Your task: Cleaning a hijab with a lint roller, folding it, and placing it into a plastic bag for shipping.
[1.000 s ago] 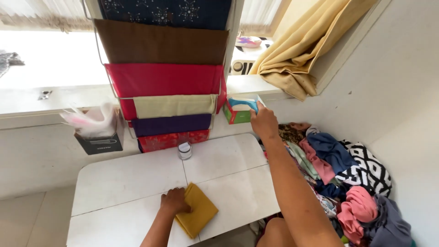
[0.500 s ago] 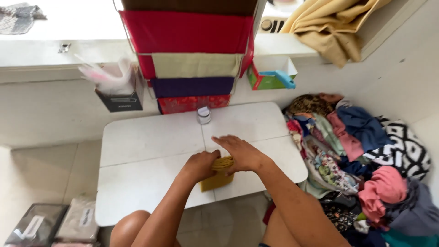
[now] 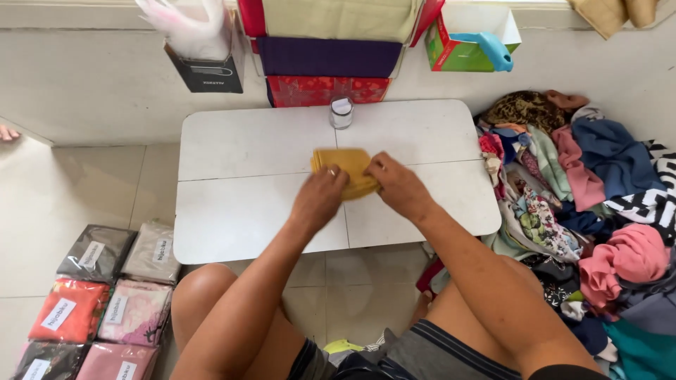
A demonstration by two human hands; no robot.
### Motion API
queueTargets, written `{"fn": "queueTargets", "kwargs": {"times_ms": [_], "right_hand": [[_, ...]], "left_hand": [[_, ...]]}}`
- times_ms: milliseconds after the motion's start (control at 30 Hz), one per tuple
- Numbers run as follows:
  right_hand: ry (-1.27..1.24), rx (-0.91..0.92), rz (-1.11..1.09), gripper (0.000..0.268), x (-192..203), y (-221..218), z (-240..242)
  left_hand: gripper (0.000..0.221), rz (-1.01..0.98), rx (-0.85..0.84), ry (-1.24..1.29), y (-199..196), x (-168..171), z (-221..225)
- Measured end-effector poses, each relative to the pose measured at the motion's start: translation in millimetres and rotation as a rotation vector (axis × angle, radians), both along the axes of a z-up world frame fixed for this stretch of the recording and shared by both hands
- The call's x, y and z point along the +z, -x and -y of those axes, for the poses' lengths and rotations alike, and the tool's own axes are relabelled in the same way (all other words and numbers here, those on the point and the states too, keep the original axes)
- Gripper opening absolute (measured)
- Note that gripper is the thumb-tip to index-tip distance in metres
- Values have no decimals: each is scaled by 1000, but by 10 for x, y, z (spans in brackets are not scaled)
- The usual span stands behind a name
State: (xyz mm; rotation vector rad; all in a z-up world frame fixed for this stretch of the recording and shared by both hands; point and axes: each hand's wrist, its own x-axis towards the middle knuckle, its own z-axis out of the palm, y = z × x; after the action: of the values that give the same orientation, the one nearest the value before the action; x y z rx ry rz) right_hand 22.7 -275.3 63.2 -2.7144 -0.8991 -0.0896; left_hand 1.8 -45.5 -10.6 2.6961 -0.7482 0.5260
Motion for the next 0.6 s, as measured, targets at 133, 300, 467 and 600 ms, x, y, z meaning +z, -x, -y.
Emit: {"fn": "queueTargets", "kwargs": {"times_ms": [133, 300, 467, 600], "right_hand": [[275, 173, -327, 61, -563, 212, 147], [364, 151, -386, 48, -124, 284, 70], [388, 142, -400, 41, -197, 295, 49], [317, 61, -399, 45, -238, 314, -62]], "left_hand": [[85, -547, -191, -272, 499, 22, 74], [41, -587, -105, 6, 283, -73, -33], [20, 9, -99, -331, 196, -16, -45], [42, -353, -14, -209, 101, -323, -51]]}}
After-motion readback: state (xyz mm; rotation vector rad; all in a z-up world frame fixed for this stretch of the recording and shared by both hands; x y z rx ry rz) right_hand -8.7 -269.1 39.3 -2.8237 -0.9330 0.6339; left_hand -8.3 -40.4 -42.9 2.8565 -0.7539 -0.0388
